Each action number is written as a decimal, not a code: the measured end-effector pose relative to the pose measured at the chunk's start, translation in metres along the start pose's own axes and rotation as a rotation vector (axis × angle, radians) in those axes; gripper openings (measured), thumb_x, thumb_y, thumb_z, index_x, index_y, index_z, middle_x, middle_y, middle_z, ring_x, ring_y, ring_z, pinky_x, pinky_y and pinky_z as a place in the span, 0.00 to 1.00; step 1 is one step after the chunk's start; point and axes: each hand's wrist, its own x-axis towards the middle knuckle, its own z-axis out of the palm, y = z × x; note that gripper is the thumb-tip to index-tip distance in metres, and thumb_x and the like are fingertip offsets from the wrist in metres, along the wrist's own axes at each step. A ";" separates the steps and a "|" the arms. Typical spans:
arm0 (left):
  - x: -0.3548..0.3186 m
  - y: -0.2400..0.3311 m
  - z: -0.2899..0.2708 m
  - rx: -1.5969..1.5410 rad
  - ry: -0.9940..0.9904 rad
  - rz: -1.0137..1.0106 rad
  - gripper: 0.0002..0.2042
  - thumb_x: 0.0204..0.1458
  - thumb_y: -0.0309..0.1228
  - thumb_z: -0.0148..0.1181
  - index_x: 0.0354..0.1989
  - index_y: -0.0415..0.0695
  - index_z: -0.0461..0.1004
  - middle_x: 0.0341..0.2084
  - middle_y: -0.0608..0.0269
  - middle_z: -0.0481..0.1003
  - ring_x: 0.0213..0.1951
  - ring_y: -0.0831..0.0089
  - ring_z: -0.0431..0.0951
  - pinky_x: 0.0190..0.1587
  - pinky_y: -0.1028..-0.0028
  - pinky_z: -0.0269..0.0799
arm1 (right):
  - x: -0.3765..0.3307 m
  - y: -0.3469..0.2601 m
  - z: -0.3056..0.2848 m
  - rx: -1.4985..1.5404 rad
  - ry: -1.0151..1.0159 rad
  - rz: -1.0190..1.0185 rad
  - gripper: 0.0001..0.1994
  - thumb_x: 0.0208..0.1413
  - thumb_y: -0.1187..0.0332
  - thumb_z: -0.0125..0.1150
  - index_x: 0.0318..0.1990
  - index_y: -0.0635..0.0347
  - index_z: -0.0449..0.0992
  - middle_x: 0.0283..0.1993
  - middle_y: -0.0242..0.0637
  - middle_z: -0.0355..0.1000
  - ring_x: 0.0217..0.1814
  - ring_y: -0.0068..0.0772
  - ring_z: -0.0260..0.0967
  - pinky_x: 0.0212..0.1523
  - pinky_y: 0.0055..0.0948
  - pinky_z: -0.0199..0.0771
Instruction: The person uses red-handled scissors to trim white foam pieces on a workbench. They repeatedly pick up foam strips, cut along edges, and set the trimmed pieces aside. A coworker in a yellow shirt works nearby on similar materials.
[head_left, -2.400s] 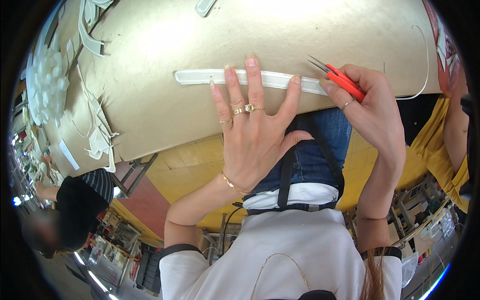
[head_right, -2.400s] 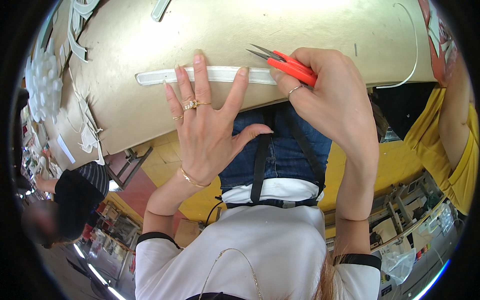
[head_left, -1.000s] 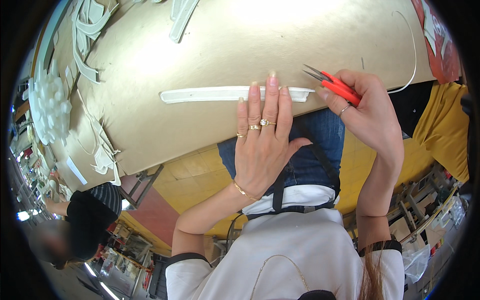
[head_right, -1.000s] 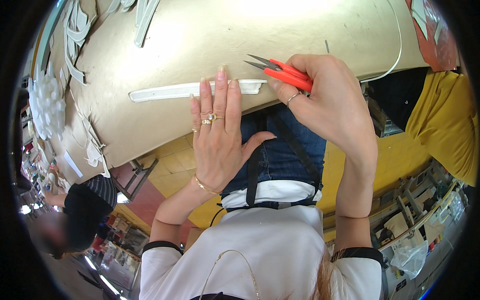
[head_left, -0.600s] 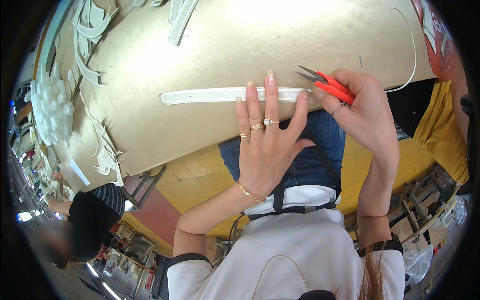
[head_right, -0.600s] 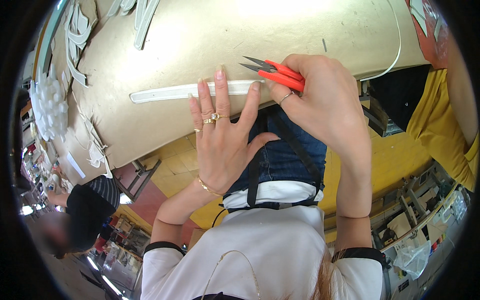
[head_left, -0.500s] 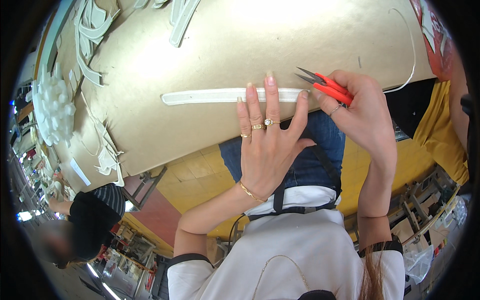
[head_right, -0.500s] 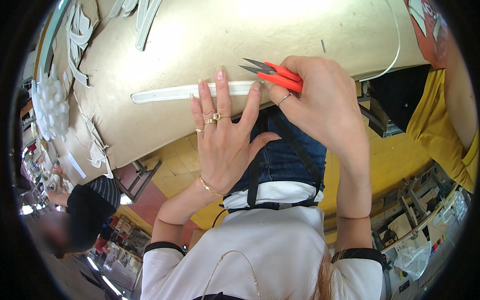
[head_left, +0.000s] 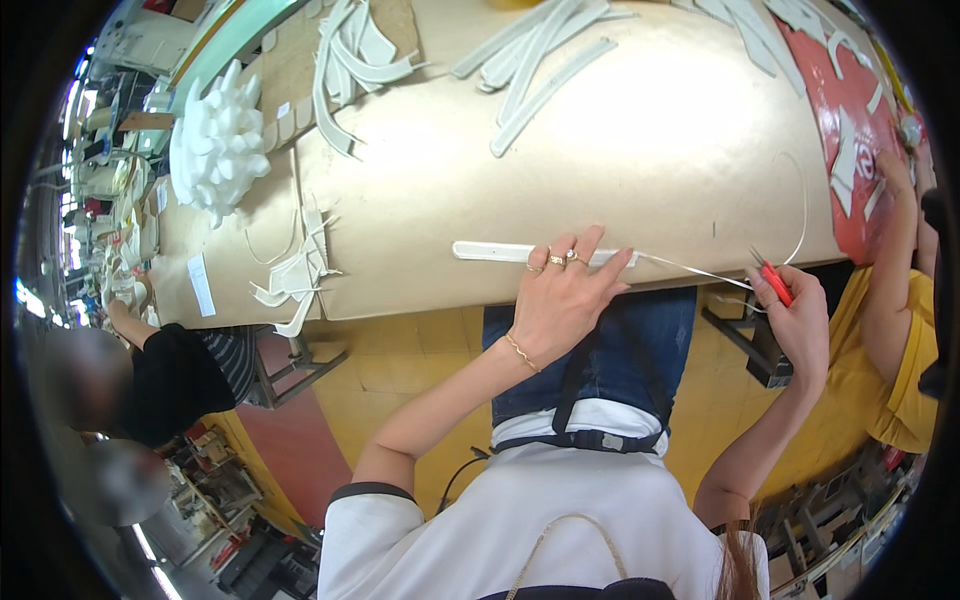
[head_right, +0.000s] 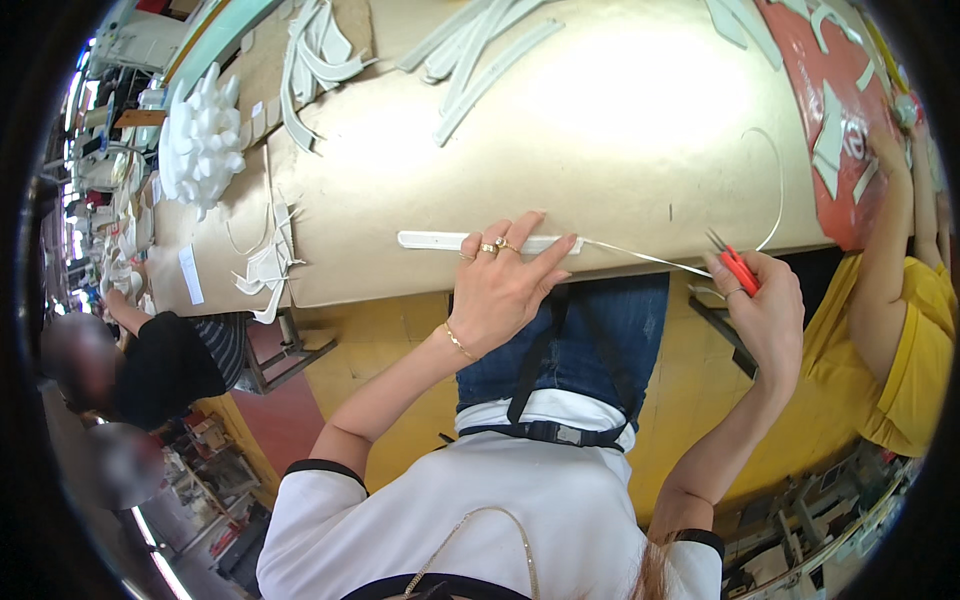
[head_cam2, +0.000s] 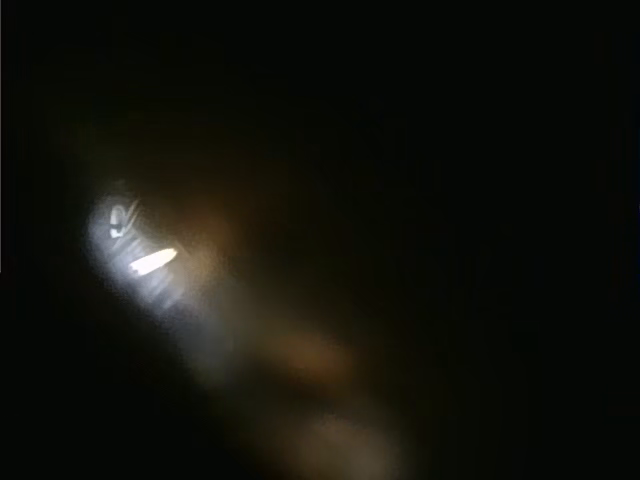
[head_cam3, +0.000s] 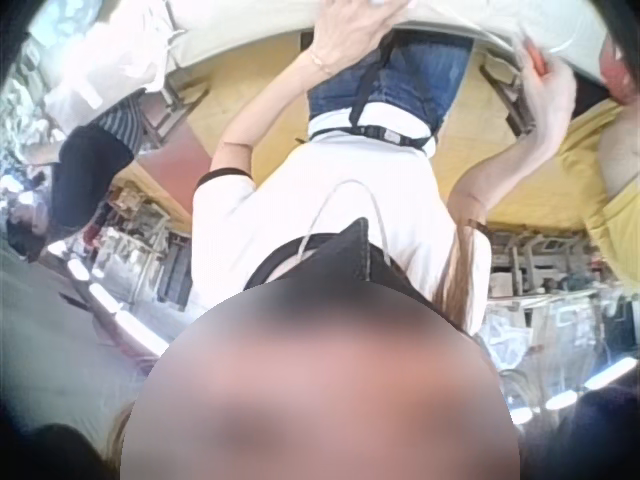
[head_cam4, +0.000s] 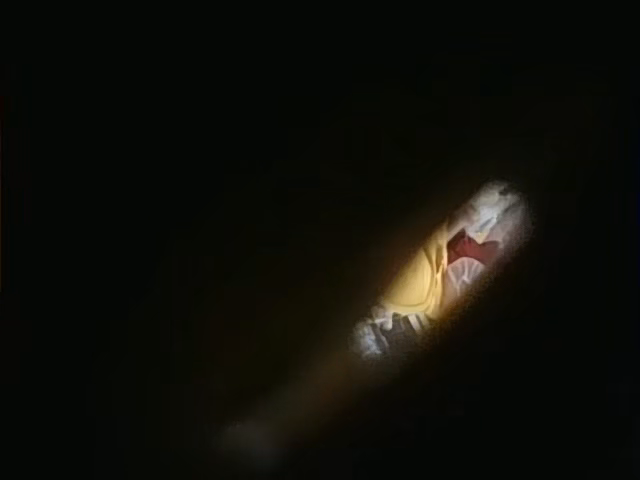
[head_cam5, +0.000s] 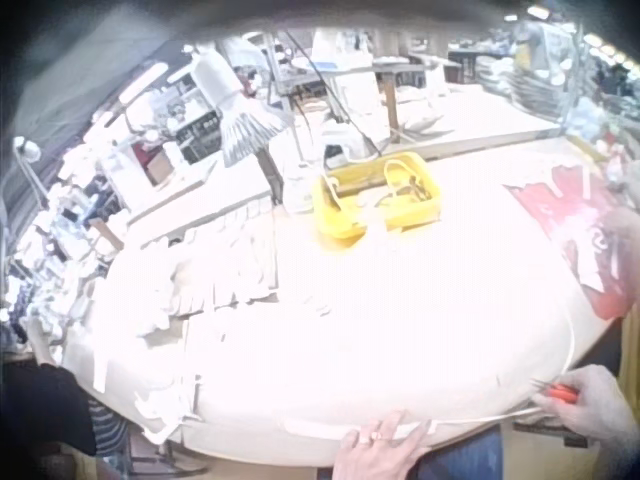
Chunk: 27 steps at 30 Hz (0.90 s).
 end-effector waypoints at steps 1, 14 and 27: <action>0.002 0.000 0.001 -0.010 0.004 0.008 0.17 0.52 0.42 0.65 0.51 0.62 0.79 0.53 0.65 0.70 0.49 0.65 0.71 0.50 0.64 0.60 | 0.004 -0.002 -0.008 0.022 0.082 -0.092 0.23 0.55 0.54 0.66 0.26 0.70 0.72 0.19 0.47 0.61 0.22 0.38 0.58 0.29 0.36 0.62; 0.023 0.003 0.016 -0.024 0.246 -0.177 0.10 0.52 0.32 0.65 0.43 0.53 0.80 0.45 0.64 0.74 0.37 0.65 0.74 0.42 0.65 0.64 | 0.076 -0.077 0.036 -0.153 0.581 -0.317 0.27 0.57 0.46 0.62 0.53 0.58 0.73 0.53 0.52 0.64 0.39 0.54 0.76 0.39 0.46 0.77; 0.022 -0.006 0.018 -0.096 0.245 -0.067 0.16 0.47 0.26 0.64 0.47 0.54 0.79 0.44 0.60 0.73 0.37 0.60 0.74 0.38 0.64 0.72 | -0.032 -0.053 0.143 0.037 0.619 -0.541 0.16 0.57 0.64 0.63 0.51 0.59 0.76 0.42 0.41 0.72 0.37 0.43 0.73 0.35 0.38 0.70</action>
